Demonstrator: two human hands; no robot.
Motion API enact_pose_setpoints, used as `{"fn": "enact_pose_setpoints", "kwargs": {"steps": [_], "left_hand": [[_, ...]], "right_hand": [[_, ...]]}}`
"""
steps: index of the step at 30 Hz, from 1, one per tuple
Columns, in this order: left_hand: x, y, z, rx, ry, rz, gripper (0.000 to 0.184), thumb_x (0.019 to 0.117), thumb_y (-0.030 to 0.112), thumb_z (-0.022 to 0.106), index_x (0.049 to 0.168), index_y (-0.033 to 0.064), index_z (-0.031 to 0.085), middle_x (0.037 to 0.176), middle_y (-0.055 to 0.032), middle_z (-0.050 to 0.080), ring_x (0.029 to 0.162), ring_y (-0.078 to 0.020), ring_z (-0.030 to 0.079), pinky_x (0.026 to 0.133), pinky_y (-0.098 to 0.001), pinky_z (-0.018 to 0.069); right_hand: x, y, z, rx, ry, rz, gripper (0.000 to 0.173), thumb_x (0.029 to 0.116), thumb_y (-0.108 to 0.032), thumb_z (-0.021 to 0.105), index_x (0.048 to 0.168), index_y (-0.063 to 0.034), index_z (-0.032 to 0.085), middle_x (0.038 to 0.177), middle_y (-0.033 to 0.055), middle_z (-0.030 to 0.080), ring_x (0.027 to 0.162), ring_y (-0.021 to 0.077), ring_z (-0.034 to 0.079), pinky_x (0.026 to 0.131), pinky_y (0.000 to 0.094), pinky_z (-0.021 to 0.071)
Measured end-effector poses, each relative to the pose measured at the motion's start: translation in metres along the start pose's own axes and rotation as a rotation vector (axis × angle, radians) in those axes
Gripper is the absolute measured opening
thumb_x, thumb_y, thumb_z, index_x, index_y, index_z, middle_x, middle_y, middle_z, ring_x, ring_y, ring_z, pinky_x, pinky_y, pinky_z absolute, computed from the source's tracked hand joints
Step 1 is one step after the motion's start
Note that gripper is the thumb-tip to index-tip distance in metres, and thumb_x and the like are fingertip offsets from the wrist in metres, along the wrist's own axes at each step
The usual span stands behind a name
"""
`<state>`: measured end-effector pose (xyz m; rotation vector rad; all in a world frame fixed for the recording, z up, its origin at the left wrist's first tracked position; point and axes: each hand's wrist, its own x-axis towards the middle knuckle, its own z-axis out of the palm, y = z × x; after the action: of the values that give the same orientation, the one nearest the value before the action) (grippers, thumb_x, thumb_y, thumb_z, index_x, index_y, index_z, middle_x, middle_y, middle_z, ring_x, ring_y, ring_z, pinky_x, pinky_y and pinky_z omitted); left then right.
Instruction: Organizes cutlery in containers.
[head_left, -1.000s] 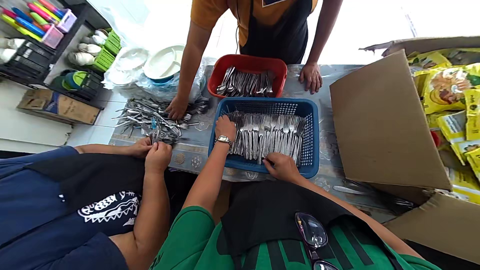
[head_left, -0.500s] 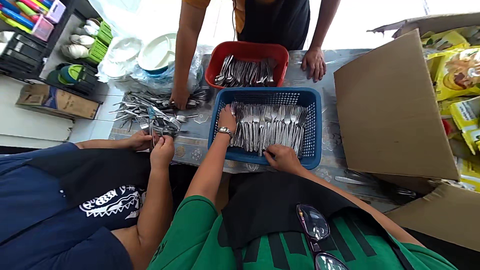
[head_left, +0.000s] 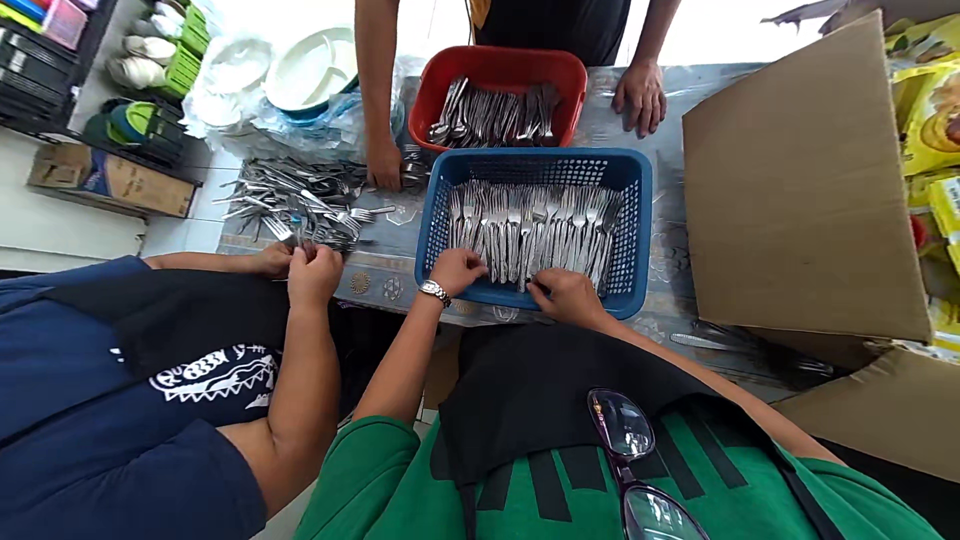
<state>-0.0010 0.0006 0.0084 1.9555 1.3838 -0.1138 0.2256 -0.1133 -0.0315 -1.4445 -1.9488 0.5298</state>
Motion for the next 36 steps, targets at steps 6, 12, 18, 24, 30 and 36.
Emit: {"fn": "enact_pose_setpoints", "kwargs": {"steps": [6, 12, 18, 24, 30, 36], "left_hand": [[0.011, 0.028, 0.011, 0.267, -0.526, -0.009, 0.055, 0.1115, 0.040, 0.042, 0.112, -0.0057, 0.071, 0.115, -0.0285, 0.069, 0.117, -0.0439, 0.063, 0.103, -0.0636, 0.0426], [0.011, 0.033, 0.023, 0.265, -0.531, -0.045, 0.060, 0.1132, 0.042, 0.032, 0.124, -0.0061, 0.067, 0.128, -0.0292, 0.065, 0.127, -0.0439, 0.058, 0.108, -0.0640, 0.0395], [0.005, 0.023, 0.028, 0.184, -0.369, -0.068, 0.052, 0.1118, 0.040, 0.039, 0.120, 0.0009, 0.072, 0.116, -0.0248, 0.070, 0.116, -0.0416, 0.065, 0.100, -0.0634, 0.0459], [0.001, 0.034, 0.027, 0.246, -0.314, -0.165, 0.043, 0.1095, 0.032, 0.045, 0.115, -0.0015, 0.072, 0.115, -0.0268, 0.069, 0.115, -0.0445, 0.064, 0.096, -0.0667, 0.0470], [0.016, 0.033, 0.025, 0.185, -0.499, -0.042, 0.041, 0.1115, 0.028, 0.043, 0.131, 0.0008, 0.067, 0.129, -0.0260, 0.066, 0.127, -0.0416, 0.059, 0.110, -0.0622, 0.0402], [0.010, 0.026, 0.033, 0.081, -0.354, -0.034, 0.035, 0.1086, 0.024, 0.052, 0.130, 0.0031, 0.068, 0.124, -0.0228, 0.069, 0.121, -0.0387, 0.063, 0.106, -0.0598, 0.0446]], "right_hand": [[0.023, -0.007, -0.016, 0.055, -0.623, 0.269, 0.054, 0.1082, -0.048, 0.046, 0.116, -0.0020, 0.073, 0.116, 0.0214, 0.072, 0.116, 0.0389, 0.067, 0.100, 0.0605, 0.0489], [0.044, -0.007, -0.012, 0.232, -0.966, 0.400, 0.071, 0.1094, -0.058, 0.029, 0.141, -0.0021, 0.060, 0.139, 0.0273, 0.061, 0.135, 0.0422, 0.054, 0.113, 0.0661, 0.0345], [0.041, -0.002, -0.004, 0.230, -0.864, 0.415, 0.073, 0.1077, -0.058, 0.039, 0.155, -0.0016, 0.043, 0.150, 0.0259, 0.052, 0.142, 0.0397, 0.049, 0.117, 0.0615, 0.0338], [0.049, -0.007, -0.011, 0.263, -1.018, 0.369, 0.066, 0.1094, -0.058, 0.031, 0.154, -0.0135, 0.049, 0.149, 0.0232, 0.055, 0.142, 0.0413, 0.048, 0.116, 0.0670, 0.0307], [0.056, -0.007, -0.001, 0.297, -1.042, 0.367, 0.072, 0.1086, -0.060, 0.031, 0.153, -0.0062, 0.049, 0.154, 0.0247, 0.049, 0.147, 0.0407, 0.042, 0.120, 0.0646, 0.0263], [0.050, 0.003, 0.005, 0.345, -0.925, 0.421, 0.076, 0.1053, -0.061, 0.043, 0.154, -0.0028, 0.044, 0.148, 0.0266, 0.053, 0.142, 0.0398, 0.048, 0.117, 0.0613, 0.0328]]}}
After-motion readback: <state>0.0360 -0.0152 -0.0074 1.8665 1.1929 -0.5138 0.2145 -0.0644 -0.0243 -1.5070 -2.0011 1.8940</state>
